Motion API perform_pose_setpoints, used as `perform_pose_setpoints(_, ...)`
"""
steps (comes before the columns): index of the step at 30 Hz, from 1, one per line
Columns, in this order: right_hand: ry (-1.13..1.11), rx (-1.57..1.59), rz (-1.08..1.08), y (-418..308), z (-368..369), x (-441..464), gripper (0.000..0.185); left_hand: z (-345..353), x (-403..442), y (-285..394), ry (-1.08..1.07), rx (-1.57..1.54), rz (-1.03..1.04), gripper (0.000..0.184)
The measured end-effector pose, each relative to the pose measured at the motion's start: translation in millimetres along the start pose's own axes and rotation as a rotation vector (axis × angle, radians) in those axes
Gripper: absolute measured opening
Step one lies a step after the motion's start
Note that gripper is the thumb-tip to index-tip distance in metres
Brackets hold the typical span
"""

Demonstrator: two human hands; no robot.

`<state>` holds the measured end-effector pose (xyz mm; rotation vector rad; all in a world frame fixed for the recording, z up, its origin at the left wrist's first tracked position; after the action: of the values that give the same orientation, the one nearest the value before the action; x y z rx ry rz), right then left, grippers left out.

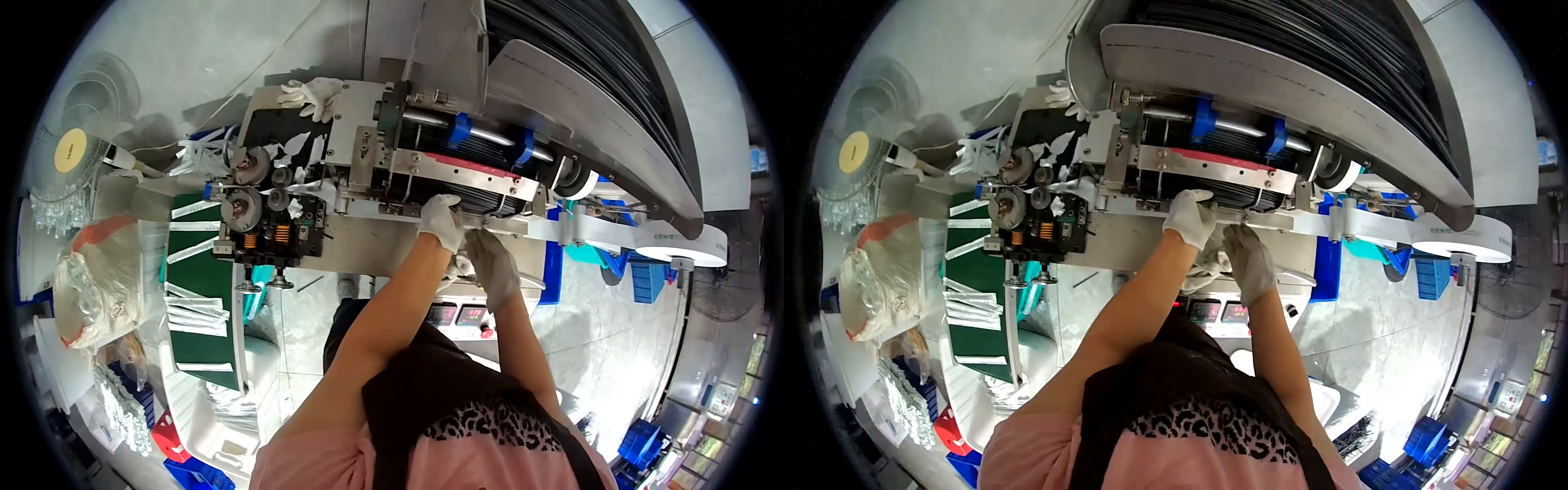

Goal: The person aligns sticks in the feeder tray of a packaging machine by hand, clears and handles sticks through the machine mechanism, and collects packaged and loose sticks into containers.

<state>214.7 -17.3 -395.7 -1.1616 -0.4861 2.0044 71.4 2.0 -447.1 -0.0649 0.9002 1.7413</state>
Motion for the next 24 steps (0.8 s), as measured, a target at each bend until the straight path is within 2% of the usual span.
perform_pose_setpoints(2, 0.006, 0.027, -0.023, -7.2, 8.6, 28.2, 0.036, 33.8, -39.7, 55.5, -0.119, 1.257, 0.542, 0.015)
perform_pose_setpoints(3, -0.076, 0.051, -0.035, -6.4, 7.2, 50.4, 0.037, 8.4, -5.3, 18.7, -0.123, 1.156, 0.438, 0.019)
perform_pose_setpoints(4, -0.166, 0.076, -0.043, -9.4, 13.1, 66.0, 0.039, -5.8, 13.6, 6.0, -0.112, 1.144, 0.458, 0.019)
perform_pose_setpoints(6, -0.274, 0.385, 0.184, -27.4, 47.0, 70.9, 0.051, -13.9, 40.3, -2.1, -0.284, 1.038, 0.388, 0.022)
perform_pose_setpoints(7, -0.278, 0.4, 0.132, -36.4, 63.9, 63.1, 0.053, 28.0, -9.0, 48.3, -0.169, 1.332, 0.485, 0.015)
perform_pose_setpoints(8, -0.261, 0.425, 0.073, -40.3, 75.0, 48.2, 0.055, 23.3, -5.9, 45.7, -0.197, 1.21, 0.521, 0.022)
perform_pose_setpoints(9, -0.499, 0.495, 0.069, -45.1, 93.2, 38.9, 0.057, 17.9, -1.3, 41.8, -0.229, 1.09, 0.555, 0.029)
perform_pose_setpoints(10, -0.505, 0.428, 0.059, -39.8, 70.8, 50.8, 0.051, 16.3, -3.9, 38.9, -0.254, 0.906, 0.563, 0.036)
perform_pose_setpoints(11, -0.421, -0.138, -0.086, -26.7, 38.0, 83.0, 0.047, 49.0, -36.3, 69.5, -0.316, 1.198, 0.519, 0.033)
perform_pose_setpoints(13, -0.212, -0.216, 0.031, -19.6, 20.3, 62.8, 0.042, 59.8, -45.8, 77.7, -0.419, 1.118, 0.133, 0.021)
perform_pose_setpoints(14, -0.18, 0.263, 0.222, -31.7, 52.9, 30.6, 0.04, 46.0, -22.0, 58.3, -0.404, 0.741, -0.176, 0.013)
perform_pose_setpoints(15, -0.107, 0.171, 0.154, -16.8, 35.7, 39.5, 0.039, 51.5, -25.4, 65.7, -0.27, 0.295, -0.271, 0.014)
perform_pose_setpoints(16, -0.211, -0.273, 0.01, -11.0, 26.2, 27.9, 0.028, 53.8, -33.6, 71.8, -0.115, -0.149, -0.362, 0.015)
perform_pose_setpoints(17, -0.242, -0.905, -0.199, -5.5, 17.1, 14.9, 0.023, 45.9, -31.1, 69.6, 0.008, -0.14, -0.424, 0.019)
perform_pose_setpoints(18, -0.198, -1.334, -0.406, 0.6, 7.2, 1.5, 0.026, 42.5, -26.8, 66.7, -0.003, -0.118, -0.43, 0.019)
perform_pose_setpoints(20, 0.03, -1.457, 0.156, -10.7, 36.5, -60.4, 0.035, 30.9, -20.5, 60.6, 0.07, -0.103, -0.513, 0.02)
perform_pose_setpoints(21, -0.122, -1.673, 0.042, 8.0, 12.8, -80.4, 0.036, 27.4, -19.4, 63.5, 0.06, -0.077, -0.525, 0.02)
perform_pose_setpoints(22, -0.098, -1.435, 0.073, 53.0, -44.1, -83.7, 0.032, 26.3, -21.3, 64.8, -0.045, -0.01, -0.594, 0.021)
perform_pose_setpoints(23, -0.145, -1.463, -0.507, 65.4, -59.3, -112.0, 0.026, 26.0, -26.0, 64.3, -0.15, 0.052, -0.665, 0.023)
perform_pose_setpoints(24, -0.038, -1.217, -0.188, 92.7, -86.1, -126.3, 0.027, 22.8, -35.2, 65.0, -0.159, 0.062, -0.682, 0.023)
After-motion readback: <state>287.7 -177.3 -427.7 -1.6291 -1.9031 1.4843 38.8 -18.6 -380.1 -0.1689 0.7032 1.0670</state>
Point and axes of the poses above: each hand's wrist, its own x-axis towards the middle knuckle, its own z-axis out of the palm, y = z × x, the point moved 4 cm from there along x, towards the middle knuckle
